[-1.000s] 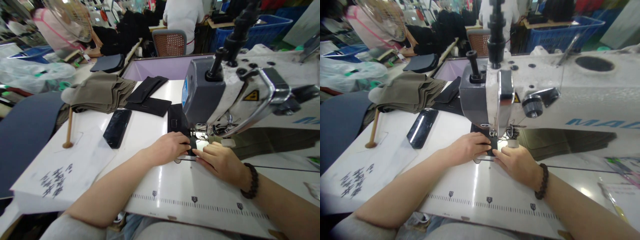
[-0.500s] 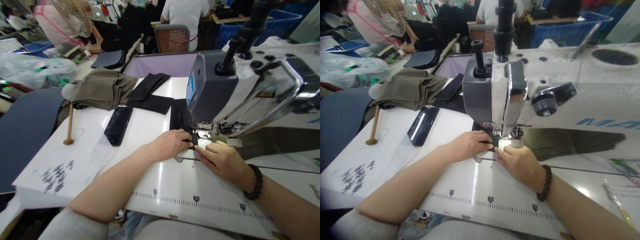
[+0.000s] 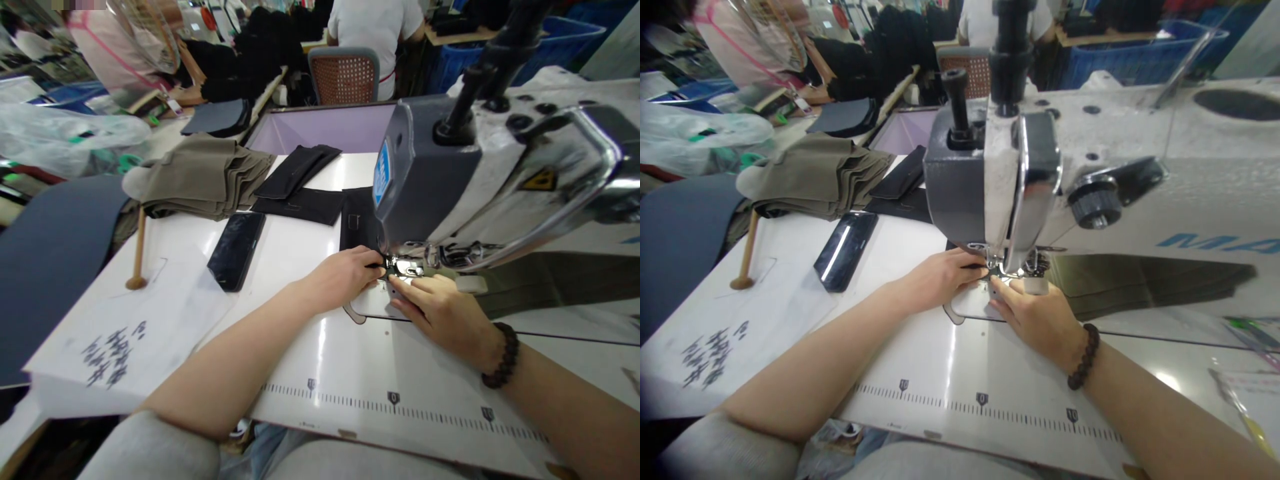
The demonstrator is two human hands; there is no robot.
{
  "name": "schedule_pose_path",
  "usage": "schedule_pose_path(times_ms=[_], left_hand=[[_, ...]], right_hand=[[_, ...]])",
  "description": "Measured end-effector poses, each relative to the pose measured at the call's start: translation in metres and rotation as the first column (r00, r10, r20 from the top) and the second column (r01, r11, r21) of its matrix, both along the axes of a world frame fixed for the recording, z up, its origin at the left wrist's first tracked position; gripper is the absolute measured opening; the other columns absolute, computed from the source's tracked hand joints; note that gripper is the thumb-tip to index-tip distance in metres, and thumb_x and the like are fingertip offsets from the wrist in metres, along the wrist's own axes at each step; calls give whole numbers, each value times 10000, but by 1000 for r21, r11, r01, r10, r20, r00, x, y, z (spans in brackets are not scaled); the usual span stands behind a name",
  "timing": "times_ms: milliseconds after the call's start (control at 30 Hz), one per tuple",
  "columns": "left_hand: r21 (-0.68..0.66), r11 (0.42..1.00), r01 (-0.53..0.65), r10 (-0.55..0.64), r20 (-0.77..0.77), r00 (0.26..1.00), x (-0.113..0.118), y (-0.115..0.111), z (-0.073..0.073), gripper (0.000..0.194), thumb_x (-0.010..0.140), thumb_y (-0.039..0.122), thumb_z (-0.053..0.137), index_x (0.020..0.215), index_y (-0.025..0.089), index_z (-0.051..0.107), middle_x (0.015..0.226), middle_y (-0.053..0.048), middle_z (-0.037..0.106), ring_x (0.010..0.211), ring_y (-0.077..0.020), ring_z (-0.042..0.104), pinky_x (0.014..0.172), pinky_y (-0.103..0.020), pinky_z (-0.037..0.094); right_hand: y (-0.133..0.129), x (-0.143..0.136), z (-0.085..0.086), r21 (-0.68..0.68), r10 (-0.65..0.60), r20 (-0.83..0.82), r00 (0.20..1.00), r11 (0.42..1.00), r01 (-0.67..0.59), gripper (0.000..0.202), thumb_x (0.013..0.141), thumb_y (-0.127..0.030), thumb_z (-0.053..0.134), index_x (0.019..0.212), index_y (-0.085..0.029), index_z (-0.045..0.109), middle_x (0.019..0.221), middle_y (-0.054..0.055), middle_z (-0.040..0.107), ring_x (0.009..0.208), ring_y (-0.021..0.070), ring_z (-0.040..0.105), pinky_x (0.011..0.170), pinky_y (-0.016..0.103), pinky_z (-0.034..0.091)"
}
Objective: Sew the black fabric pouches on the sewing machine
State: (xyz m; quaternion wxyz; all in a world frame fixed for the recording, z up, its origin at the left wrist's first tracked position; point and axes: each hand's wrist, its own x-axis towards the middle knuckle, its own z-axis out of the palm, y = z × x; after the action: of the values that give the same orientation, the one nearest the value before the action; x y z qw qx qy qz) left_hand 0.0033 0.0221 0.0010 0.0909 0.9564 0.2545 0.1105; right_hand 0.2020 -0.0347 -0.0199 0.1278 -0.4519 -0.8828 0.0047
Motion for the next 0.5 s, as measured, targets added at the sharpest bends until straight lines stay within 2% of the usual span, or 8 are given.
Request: schedule_pose_path(times_ms=[133, 500], left_hand=[[29, 999, -31, 31, 26, 999, 0, 4, -5, 191, 857, 201, 461, 957, 131, 608, 1042, -61, 569, 961, -173, 512, 855, -294, 442], [66, 995, -73, 73, -1, 997, 3, 6, -4, 146, 832, 209, 510, 907, 131, 608, 946, -54, 584, 900, -172, 526, 789, -287, 459]], right_hand=[[0, -1, 0, -1, -3, 0, 1000, 1000, 3, 359, 863, -363, 404, 1092, -140, 568, 806, 58, 645, 700, 156, 543, 646, 273, 387], [0, -1, 1, -4, -12, 8, 1000, 1000, 12, 364, 861, -372, 401, 1095, -147, 567, 776, 53, 639, 671, 146, 538, 622, 264, 382]])
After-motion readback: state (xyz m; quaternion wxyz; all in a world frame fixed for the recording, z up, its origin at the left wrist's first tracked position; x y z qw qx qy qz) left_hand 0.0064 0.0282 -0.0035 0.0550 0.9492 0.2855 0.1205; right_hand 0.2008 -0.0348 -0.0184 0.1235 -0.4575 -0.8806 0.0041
